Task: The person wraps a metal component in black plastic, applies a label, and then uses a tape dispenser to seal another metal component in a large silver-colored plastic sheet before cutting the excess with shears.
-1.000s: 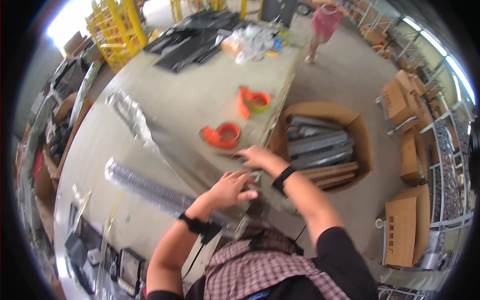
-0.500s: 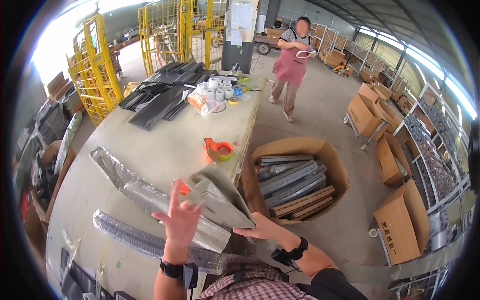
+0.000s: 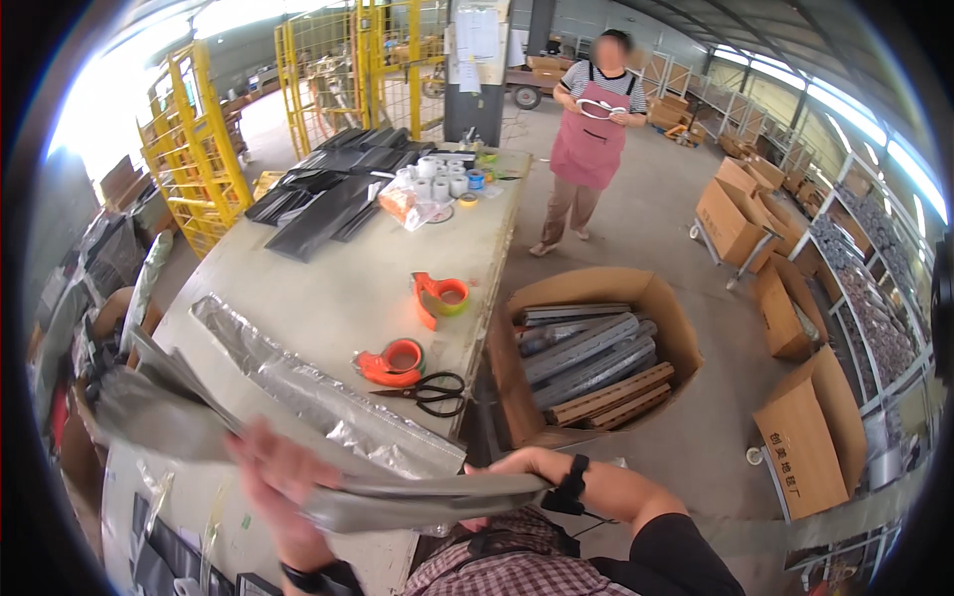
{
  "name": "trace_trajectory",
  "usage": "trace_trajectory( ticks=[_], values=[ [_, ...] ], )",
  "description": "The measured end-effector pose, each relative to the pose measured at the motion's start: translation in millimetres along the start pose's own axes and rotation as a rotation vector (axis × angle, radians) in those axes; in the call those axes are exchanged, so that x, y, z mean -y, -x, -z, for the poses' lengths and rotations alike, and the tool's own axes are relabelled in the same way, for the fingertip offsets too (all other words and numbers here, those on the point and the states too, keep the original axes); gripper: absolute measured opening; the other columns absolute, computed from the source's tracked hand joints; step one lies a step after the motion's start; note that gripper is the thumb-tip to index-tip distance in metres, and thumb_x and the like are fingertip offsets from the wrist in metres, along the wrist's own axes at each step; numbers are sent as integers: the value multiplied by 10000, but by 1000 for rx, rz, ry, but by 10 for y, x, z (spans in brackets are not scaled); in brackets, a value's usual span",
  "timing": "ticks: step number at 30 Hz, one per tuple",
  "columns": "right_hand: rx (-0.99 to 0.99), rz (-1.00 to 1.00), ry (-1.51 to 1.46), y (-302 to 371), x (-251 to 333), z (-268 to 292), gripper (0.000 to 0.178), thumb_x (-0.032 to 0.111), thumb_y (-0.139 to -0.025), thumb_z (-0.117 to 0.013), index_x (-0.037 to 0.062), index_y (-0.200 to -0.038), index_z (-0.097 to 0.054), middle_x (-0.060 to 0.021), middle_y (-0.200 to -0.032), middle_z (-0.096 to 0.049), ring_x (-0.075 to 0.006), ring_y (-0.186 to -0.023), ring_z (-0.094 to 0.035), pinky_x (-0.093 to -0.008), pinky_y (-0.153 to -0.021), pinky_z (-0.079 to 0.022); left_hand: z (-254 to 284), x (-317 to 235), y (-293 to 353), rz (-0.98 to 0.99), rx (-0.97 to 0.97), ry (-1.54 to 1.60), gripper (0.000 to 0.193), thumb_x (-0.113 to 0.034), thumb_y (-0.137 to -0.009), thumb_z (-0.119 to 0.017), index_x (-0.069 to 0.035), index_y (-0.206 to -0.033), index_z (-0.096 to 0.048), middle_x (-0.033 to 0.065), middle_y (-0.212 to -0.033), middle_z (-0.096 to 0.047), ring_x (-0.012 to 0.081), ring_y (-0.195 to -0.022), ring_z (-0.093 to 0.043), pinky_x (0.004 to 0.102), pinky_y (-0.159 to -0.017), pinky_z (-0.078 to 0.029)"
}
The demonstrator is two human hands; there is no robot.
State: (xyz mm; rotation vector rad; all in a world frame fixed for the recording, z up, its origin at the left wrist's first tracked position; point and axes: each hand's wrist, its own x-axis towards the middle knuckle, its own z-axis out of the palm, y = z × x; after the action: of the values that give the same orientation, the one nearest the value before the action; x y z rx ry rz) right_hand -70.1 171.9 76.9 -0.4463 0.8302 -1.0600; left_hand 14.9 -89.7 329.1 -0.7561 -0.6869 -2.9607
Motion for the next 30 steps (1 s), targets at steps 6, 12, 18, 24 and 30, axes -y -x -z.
trace_trajectory(
  ticks=[6, 12, 18, 24, 30],
  values=[
    [-405, -103, -357, 889, -16, -1161, 692, 598, -873, -335, 38, -1272, -413, -102, -1100, -574, -147, -919, -586, -281, -754, -488, 1486, -1985, 589, -306, -322, -63, 234, -334, -939, -423, -113, -878, -473, -52, -563, -323, 67, -513, -335, 242, -556, -334],
    [-762, -112, -553, 1366, -579, -1449, 466, 366, -842, -589, -36, -1079, -575, -100, -1052, -589, -160, -970, -537, -262, -895, -378, 2663, -2741, 1724, -232, -1016, -543, 230, -317, -890, -521, -89, -875, -495, 1, -671, -528, 164, -668, -560, 340, -714, -486],
    [-234, -599, 439, 985, -191, -1364, 460, 365, -731, -673, 28, -1032, -585, -32, -889, -629, -138, -841, -550, -256, -767, -420, 3340, -2765, 1559, -32, -1394, -902, 252, -278, -886, -544, -35, -908, -609, 48, -760, -599, 137, -692, -562, 254, -623, -457],
    [-530, -500, 664, 692, -427, -1430, 369, 261, -660, -708, 92, -970, -599, -120, -777, -641, -259, -723, -617, -329, -663, -475, 4022, -2704, 1212, 101, -1417, -1179, 396, -384, -847, -580, -19, -999, -606, 46, -800, -600, 134, -745, -528, 298, -715, -410],
    [-850, -380, 933, 542, -750, -1367, 315, 184, -583, -667, 72, -858, -560, -191, -744, -579, -391, -744, -559, -460, -636, -456, 4572, -2945, 1488, 228, -1209, -1010, 523, -486, -875, -458, -19, -1104, -517, 116, -1033, -571, 250, -957, -548, 413, -876, -409]
  ],
)
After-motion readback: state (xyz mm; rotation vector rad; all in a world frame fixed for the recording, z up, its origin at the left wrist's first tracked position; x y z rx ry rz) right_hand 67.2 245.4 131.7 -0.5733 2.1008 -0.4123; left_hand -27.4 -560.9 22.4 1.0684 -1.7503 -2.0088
